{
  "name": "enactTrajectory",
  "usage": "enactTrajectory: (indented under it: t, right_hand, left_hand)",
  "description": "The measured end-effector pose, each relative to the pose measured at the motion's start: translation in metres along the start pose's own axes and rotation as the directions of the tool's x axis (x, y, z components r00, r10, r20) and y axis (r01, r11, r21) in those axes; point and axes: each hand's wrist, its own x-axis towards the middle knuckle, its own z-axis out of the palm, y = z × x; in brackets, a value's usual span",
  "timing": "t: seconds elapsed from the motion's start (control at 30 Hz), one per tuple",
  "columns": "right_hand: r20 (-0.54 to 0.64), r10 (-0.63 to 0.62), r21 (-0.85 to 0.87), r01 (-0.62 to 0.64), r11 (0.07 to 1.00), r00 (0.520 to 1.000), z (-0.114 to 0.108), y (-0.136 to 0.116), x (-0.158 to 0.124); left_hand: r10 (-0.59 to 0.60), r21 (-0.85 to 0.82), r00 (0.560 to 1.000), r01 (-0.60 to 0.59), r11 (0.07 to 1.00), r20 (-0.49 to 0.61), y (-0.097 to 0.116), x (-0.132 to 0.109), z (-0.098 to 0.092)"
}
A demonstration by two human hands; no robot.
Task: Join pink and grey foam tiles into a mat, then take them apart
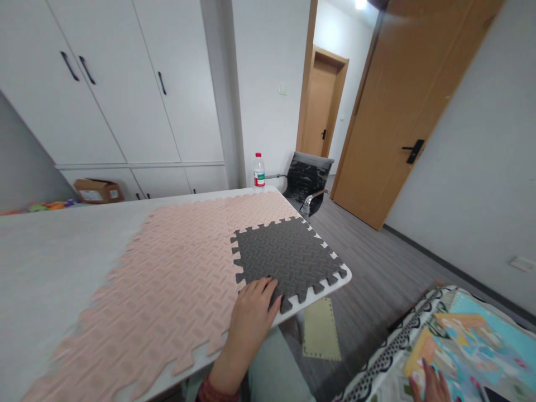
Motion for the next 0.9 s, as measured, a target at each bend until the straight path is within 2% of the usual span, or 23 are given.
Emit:
enactTrajectory:
  t: [0.1, 0.17, 0.27, 0.37, 0.43, 0.47, 0.53, 0.57, 0.6, 0.67, 0.73, 0.8, 0.9]
  right_hand:
    - [0.100, -0.032, -0.009, 0.033, 0.999, 0.994, 0.018, -0.021, -0.015]
    - [0.123, -0.055, -0.029, 0.059, 0.998, 0.991, 0.020, -0.021, -0.017]
    - [0.069, -0.050, -0.074, 0.055, 0.996, 0.996, 0.012, 0.007, -0.007]
    - [0.046, 0.038, -0.031, -0.036, 0.999, 0.998, -0.001, 0.046, 0.009]
    - [0.121, 0.084, 0.123, -0.099, 0.987, 0.989, -0.010, 0.053, 0.018]
    - [0.200, 0.077, 0.225, -0.123, 0.967, 0.977, -0.015, 0.047, 0.021]
    - [0.376, -0.007, 0.419, -0.163, 0.893, 0.927, -0.029, 0.014, 0.023]
    - [0.432, -0.075, 0.495, -0.166, 0.853, 0.899, -0.038, -0.012, 0.022]
    - [0.440, -0.133, 0.551, -0.150, 0.821, 0.888, -0.048, -0.040, 0.021]
    - [0.361, -0.205, 0.590, -0.053, 0.805, 0.910, -0.073, -0.102, 0.020]
    - [0.181, -0.267, 0.588, 0.114, 0.801, 0.946, -0.096, -0.160, 0.022]
    - [-0.003, -0.369, 0.558, 0.308, 0.771, 0.930, -0.112, -0.209, 0.029]
    - [-0.095, -0.459, 0.501, 0.440, 0.745, 0.883, -0.114, -0.262, 0.045]
  left_hand:
    - [0.010, -0.034, 1.000, -0.010, 0.999, -0.008, -0.004, -0.001, 0.000]
    - [0.013, -0.053, 1.000, -0.014, 0.999, -0.023, -0.007, -0.002, 0.002]
    - [0.008, -0.076, 0.999, -0.011, 0.997, -0.038, -0.012, -0.005, 0.005]
    - [0.011, -0.075, 0.999, -0.015, 0.997, -0.051, -0.014, -0.006, 0.007]
    - [0.032, -0.045, 0.998, -0.035, 0.998, -0.059, -0.014, -0.007, 0.008]
    - [0.051, -0.024, 0.997, -0.052, 0.998, -0.061, -0.014, -0.008, 0.008]
    - [0.088, 0.027, 0.994, -0.087, 0.996, -0.059, -0.015, -0.013, 0.009]
    - [0.099, 0.060, 0.993, -0.095, 0.994, -0.061, -0.015, -0.016, 0.009]
    - [0.100, 0.099, 0.993, -0.093, 0.991, -0.068, -0.017, -0.019, 0.009]
    - [0.089, 0.187, 0.992, -0.071, 0.980, -0.090, -0.021, -0.028, 0.010]
    - [0.087, 0.256, 0.990, -0.055, 0.965, -0.115, -0.028, -0.036, 0.011]
    - [0.093, 0.291, 0.988, -0.054, 0.955, -0.121, -0.035, -0.044, 0.010]
    - [0.073, 0.325, 0.989, -0.028, 0.945, -0.127, -0.046, -0.056, 0.008]
